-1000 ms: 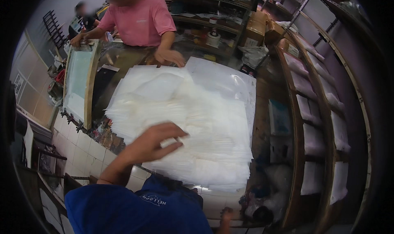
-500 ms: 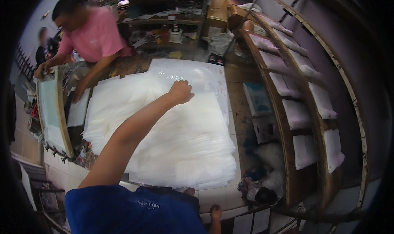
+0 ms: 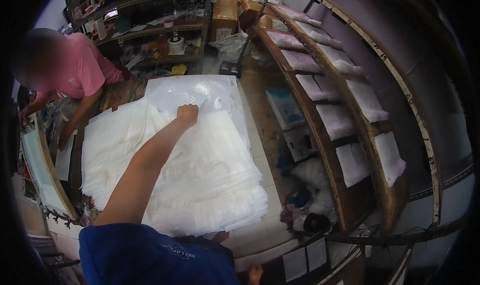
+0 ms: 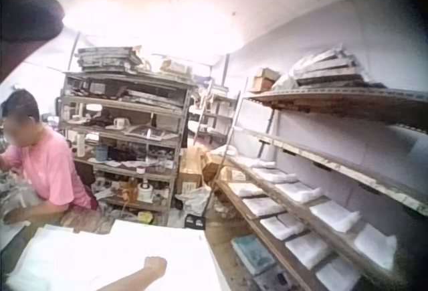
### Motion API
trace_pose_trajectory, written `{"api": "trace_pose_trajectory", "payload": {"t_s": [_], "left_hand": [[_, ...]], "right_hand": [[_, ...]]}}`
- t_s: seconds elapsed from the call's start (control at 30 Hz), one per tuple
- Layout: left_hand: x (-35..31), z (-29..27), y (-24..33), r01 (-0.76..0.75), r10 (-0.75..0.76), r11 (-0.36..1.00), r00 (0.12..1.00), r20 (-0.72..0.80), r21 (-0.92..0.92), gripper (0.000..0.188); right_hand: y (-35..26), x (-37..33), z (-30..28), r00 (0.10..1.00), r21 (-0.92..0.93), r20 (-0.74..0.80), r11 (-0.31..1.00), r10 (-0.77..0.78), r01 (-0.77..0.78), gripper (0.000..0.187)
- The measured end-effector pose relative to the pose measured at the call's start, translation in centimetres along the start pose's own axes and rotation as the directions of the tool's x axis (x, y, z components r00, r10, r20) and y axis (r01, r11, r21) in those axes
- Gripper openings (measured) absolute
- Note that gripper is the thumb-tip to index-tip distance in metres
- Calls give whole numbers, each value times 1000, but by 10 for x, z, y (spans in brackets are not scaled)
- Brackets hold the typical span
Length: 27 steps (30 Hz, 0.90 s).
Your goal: The person repeatedly picks up white sheets of paper from a large stack on a table and places them onto a nearby metal shelving unit. The person continues this repetitive stacking process throughout the clip.
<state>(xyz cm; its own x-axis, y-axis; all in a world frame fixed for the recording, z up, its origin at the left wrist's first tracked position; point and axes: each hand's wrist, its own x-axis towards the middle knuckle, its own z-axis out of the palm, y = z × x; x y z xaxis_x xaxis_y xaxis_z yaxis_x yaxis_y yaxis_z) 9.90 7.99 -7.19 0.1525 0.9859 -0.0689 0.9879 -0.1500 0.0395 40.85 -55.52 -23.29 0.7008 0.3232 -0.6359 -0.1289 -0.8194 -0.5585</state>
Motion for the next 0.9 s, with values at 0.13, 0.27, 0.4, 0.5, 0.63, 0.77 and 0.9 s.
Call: {"api": "trace_pose_trajectory", "payload": {"t_s": [0.13,0.27,0.4,0.5,0.63,0.77,0.9], "left_hand": [[-52,-51,22,-240,225,970,934,-278,-21,18],[-162,-95,58,-561,531,828,786,-317,-3,13],[-273,-101,86,-788,711,610,588,-386,-79,14],[-319,-105,91,-776,615,592,609,-500,-217,23],[-366,-117,91,-802,526,304,592,-611,-515,18],[-367,-66,113,-107,831,89,556,15,-990,24],[-334,3,142,752,731,-571,648,212,-329,42]], "right_hand": [[-62,23,-6,896,266,-140,855,-422,445,17],[-260,-97,0,673,311,-1,639,-740,704,40],[-339,-145,40,373,404,315,479,-873,779,40],[-349,-155,50,360,376,448,538,-818,755,33],[-336,-143,51,548,602,301,601,-780,525,21],[-343,-161,15,619,801,186,483,-763,354,11],[-307,-151,-25,560,757,160,465,-813,459,5]]}}
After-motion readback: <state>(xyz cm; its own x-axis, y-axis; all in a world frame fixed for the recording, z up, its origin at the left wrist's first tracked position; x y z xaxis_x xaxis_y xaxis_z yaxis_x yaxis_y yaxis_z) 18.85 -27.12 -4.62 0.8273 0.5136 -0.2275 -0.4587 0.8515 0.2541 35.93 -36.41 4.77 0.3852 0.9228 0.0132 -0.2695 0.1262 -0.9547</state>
